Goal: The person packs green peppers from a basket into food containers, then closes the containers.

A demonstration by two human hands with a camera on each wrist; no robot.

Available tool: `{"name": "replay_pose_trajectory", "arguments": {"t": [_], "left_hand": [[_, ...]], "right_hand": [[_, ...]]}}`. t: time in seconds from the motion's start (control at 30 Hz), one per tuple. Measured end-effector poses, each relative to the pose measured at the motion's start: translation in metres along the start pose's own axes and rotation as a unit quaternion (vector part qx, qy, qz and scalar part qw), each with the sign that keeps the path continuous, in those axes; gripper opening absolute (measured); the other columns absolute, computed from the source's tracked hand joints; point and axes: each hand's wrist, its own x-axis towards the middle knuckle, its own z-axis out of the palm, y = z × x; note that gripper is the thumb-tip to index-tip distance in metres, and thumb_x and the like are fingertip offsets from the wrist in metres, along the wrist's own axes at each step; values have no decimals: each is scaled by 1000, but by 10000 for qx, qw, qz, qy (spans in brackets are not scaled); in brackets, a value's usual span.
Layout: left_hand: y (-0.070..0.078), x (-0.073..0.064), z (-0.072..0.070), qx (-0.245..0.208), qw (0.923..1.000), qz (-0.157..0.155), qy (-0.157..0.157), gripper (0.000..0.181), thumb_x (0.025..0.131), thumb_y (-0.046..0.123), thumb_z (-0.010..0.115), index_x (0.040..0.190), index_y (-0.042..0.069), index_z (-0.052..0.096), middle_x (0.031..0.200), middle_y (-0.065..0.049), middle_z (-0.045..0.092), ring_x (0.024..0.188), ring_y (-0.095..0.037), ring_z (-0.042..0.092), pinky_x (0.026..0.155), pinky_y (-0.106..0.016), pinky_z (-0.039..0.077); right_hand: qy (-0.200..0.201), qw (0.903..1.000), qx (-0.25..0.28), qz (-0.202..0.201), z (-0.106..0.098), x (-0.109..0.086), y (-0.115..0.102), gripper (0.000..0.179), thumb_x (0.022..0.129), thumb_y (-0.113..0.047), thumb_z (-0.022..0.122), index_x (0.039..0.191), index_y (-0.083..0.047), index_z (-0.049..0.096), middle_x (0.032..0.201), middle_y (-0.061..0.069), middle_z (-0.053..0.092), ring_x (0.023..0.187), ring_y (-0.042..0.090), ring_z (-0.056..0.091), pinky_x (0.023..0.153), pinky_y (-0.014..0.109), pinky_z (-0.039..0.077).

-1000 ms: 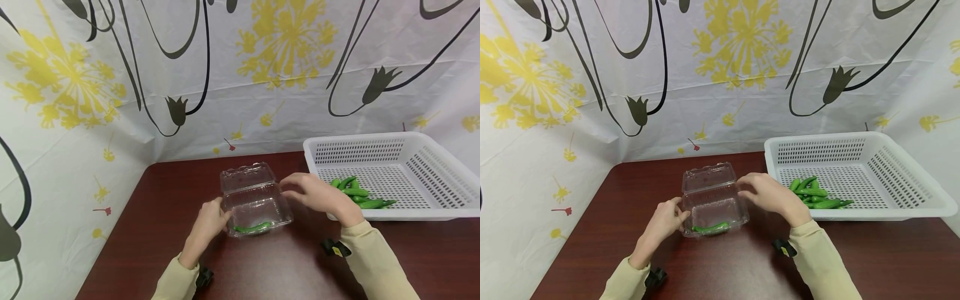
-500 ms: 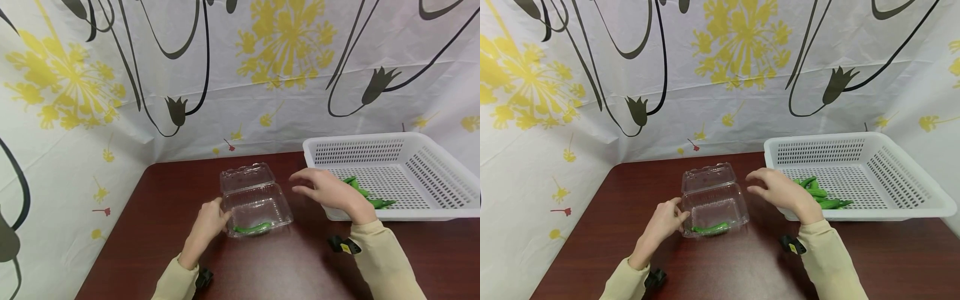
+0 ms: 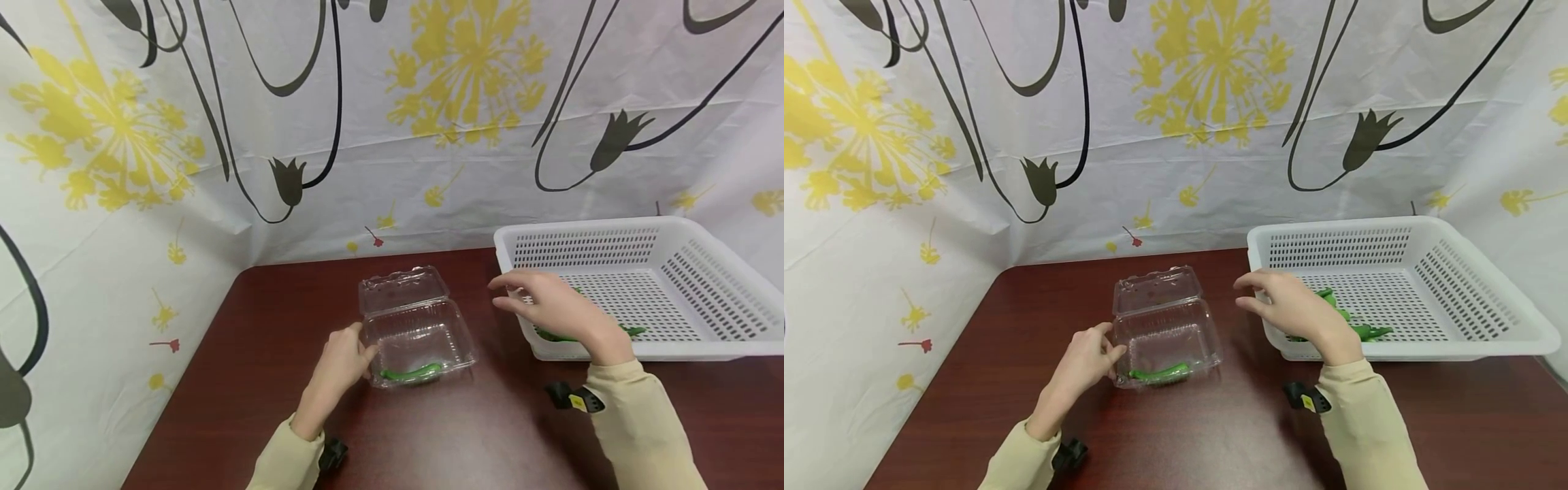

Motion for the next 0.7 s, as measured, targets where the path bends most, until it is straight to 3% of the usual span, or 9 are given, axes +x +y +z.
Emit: {"name": "replay_pose_trajectory", "arguments": {"t": [0.5, 0.7], "left_hand": [[0, 0, 0, 45, 10000, -36, 0, 58, 94, 7, 70, 140, -19, 44, 54, 2, 58, 48, -16, 64, 63, -32, 53], [1, 0, -1, 31, 10000, -1, 23, 58, 94, 7, 70, 139, -19, 45, 55, 3, 58, 47, -14, 64, 59, -30, 51]], "right_hand": [[-23, 9995, -112, 279, -11, -8, 18, 28, 97, -17, 69, 120, -3, 70, 115, 12, 71, 100, 32, 67, 85, 52, 52], [-69, 9992, 32, 404, -15, -11, 25, 33, 98, -16, 67, 126, 2, 67, 120, 17, 69, 104, 37, 66, 88, 53, 52]]}}
